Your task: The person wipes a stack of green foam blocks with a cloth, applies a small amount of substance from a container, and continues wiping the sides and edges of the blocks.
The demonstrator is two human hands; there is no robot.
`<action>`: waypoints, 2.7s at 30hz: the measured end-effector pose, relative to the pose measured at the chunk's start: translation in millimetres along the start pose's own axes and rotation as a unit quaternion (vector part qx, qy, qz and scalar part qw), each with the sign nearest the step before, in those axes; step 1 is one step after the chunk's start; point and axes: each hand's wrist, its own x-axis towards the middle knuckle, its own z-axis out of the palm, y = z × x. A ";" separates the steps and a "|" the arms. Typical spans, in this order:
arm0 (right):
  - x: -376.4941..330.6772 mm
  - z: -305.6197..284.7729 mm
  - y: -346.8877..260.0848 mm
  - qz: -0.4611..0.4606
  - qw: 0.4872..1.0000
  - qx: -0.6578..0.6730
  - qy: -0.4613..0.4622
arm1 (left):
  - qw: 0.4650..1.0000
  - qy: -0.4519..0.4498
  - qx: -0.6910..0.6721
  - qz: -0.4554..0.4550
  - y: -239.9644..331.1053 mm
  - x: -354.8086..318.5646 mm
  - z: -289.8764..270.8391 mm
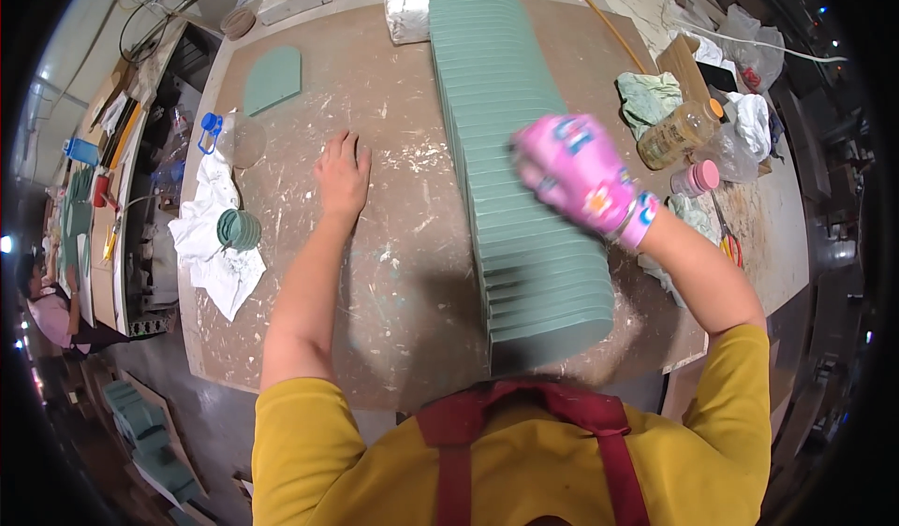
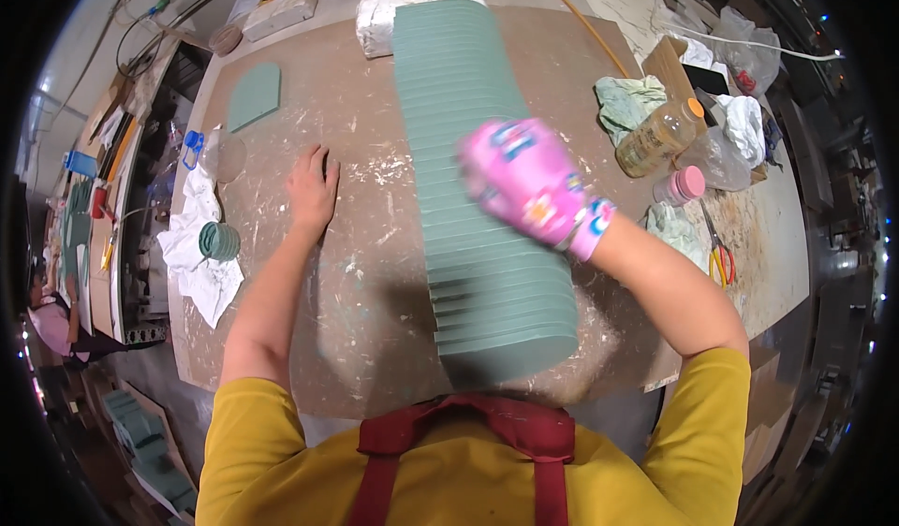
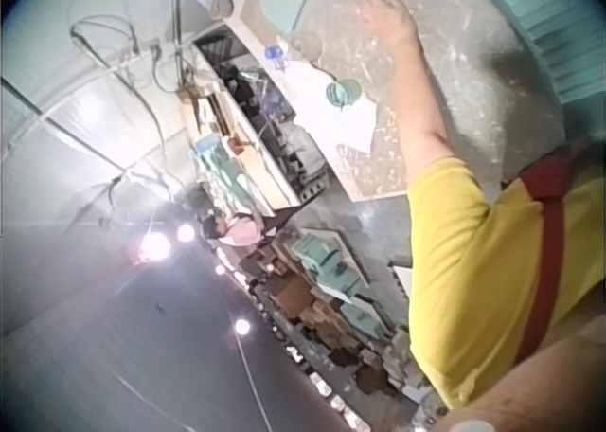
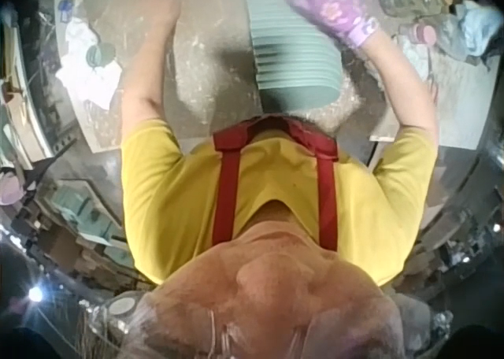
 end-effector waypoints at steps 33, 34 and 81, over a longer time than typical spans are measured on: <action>10.2 -17.3 44.5 0.116 0.972 -0.200 0.032 | 1.000 -0.001 -0.019 -0.001 7.0 5.2 -2.6; 22.1 -11.9 21.1 0.046 0.992 -0.118 0.003 | 1.000 -0.007 -0.008 -0.008 2.5 2.0 -5.6; 111.5 27.3 103.0 0.026 0.999 -0.035 0.025 | 1.000 0.007 0.030 -0.003 12.2 30.5 15.3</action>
